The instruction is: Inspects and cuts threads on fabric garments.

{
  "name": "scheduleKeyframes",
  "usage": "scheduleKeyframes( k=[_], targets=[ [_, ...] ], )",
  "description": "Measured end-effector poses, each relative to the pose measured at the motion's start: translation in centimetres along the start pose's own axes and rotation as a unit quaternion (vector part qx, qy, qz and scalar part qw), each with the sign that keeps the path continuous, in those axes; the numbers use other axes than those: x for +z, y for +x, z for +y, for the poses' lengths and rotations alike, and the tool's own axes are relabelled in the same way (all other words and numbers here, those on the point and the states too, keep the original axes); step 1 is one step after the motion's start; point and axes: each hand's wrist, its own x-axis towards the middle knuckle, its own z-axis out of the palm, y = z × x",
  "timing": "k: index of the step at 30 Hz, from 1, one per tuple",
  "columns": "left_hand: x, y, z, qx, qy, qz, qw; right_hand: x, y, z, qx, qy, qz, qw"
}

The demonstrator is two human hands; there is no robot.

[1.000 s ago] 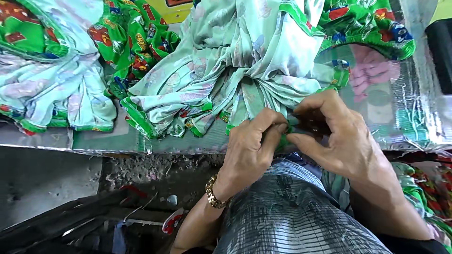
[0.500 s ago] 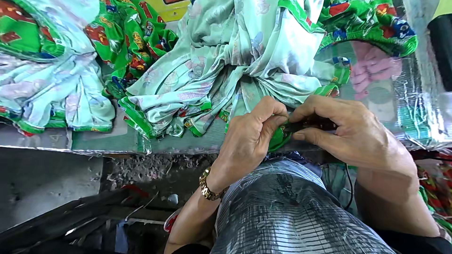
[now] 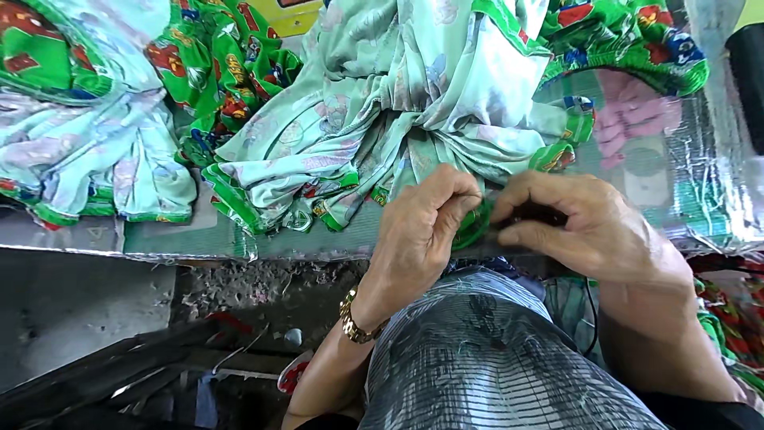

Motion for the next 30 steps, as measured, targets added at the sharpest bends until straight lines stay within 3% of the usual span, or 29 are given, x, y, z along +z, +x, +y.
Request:
scheduleKeyframes(
  k=[2,4,5,7,8,9,11,13,14,15,17,18,20,25,30],
  targets=[
    [-1.5,-0.8,0.3,0.033,0.001,0.047,0.998,-0.3,-0.6,0.4,-0.055,0.059,-0.087,0.993],
    [-3.5,-2.1,0.5,0.074,-0.116,0.116,0.984,-0.3,-1.2,0.7,-0.084,0.133,-0.156,0.975],
    [-4.2,-2.7,0.4,0.089,-0.237,0.144,0.957,-0.3,-1.4,0.7,-0.084,0.169,-0.161,0.969],
    [-4.9,-3.6,0.2,0.101,-0.476,0.149,0.861,-0.3,-1.5,0.3,-0.056,0.19,-0.112,0.974],
    [-4.9,-3.8,0.2,0.081,-0.486,0.15,0.857,-0.1,-1.2,0.0,-0.036,0.17,-0.066,0.983],
    [-4.7,-3.7,0.0,0.052,-0.41,0.15,0.898,0.1,-0.7,-0.1,-0.02,0.123,-0.014,0.992],
    [-3.9,-3.6,-0.4,-0.009,-0.103,0.085,0.991,0.9,0.3,-0.1,0.023,-0.034,0.053,0.998],
    [-2.2,-3.2,-0.7,-0.045,0.136,0.005,0.99,1.7,1.0,-0.1,0.058,-0.161,0.058,0.984],
    [-1.4,-3.1,-0.8,-0.051,0.161,-0.007,0.986,2.1,1.1,0.1,0.059,-0.181,0.059,0.98],
    [-0.9,-3.1,-0.9,-0.058,0.118,-0.002,0.991,2.2,1.2,0.2,0.058,-0.172,0.06,0.981],
    [-0.4,-3.2,-0.9,-0.082,-0.103,0.028,0.991,2.2,0.9,0.1,0.068,-0.099,0.071,0.99],
    [-0.2,-3.2,-1.0,-0.095,-0.216,0.041,0.971,2.2,0.7,0.0,0.081,-0.06,0.087,0.991],
    [-0.1,-3.0,-1.2,-0.118,-0.327,0.059,0.936,1.9,0.6,-0.3,0.1,0.012,0.119,0.988],
    [-0.3,-2.8,-1.6,-0.129,-0.352,0.074,0.924,1.0,0.2,0.2,0.102,0.181,0.151,0.966],
    [0.0,-2.8,-1.6,-0.121,-0.323,0.092,0.934,1.2,0.4,0.5,0.098,0.204,0.16,0.961]
  ],
)
